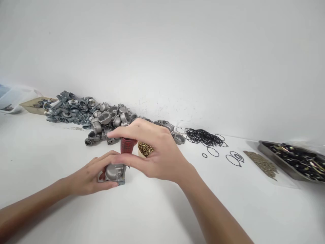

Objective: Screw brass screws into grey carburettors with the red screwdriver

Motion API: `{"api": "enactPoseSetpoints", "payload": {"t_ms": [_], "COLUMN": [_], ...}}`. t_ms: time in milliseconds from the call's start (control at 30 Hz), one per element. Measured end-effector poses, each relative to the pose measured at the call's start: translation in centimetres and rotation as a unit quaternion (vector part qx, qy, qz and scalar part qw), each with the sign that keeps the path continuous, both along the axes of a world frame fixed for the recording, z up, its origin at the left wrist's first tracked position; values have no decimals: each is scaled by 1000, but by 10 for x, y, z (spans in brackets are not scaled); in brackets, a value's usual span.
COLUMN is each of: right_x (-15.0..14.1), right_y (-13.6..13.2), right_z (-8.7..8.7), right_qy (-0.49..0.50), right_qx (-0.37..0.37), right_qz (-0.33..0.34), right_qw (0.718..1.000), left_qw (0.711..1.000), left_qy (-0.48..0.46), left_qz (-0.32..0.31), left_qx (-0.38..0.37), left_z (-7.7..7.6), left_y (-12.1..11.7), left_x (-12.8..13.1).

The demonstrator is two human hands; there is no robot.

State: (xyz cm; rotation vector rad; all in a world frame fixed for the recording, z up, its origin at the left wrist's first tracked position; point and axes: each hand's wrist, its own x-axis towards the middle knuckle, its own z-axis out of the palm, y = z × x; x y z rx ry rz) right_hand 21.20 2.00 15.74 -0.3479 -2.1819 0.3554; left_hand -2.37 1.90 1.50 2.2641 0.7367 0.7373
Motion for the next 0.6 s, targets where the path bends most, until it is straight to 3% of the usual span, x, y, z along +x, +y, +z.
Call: {"api": "enactPoseSetpoints", "payload": {"t_ms": [67, 233, 367, 500, 600], "right_x": [-1, -2, -3, -3, -4], "right_y": [-1, -7, -6, -7, -8], "right_z": [0, 1, 0, 2, 1], "right_qy": [0, -29, -4, -33, -14], "right_qx": [13, -36, 31, -7, 13], "right_qz": [-5, 36, -16, 34, 11], "right_qw": [1000, 998, 999, 999, 1000], "left_qw": [1000, 999, 998, 998, 998], "left_qy": [4, 14, 25, 26, 20], "left_qz": [-5, 6, 9, 13, 20], "left_qx": [1, 49, 55, 48, 59], "left_z": [-1, -7, -8, -7, -7], "left_y": [0, 1, 1, 0, 0], "left_x": [-1, -3, -3, -3, -4]}}
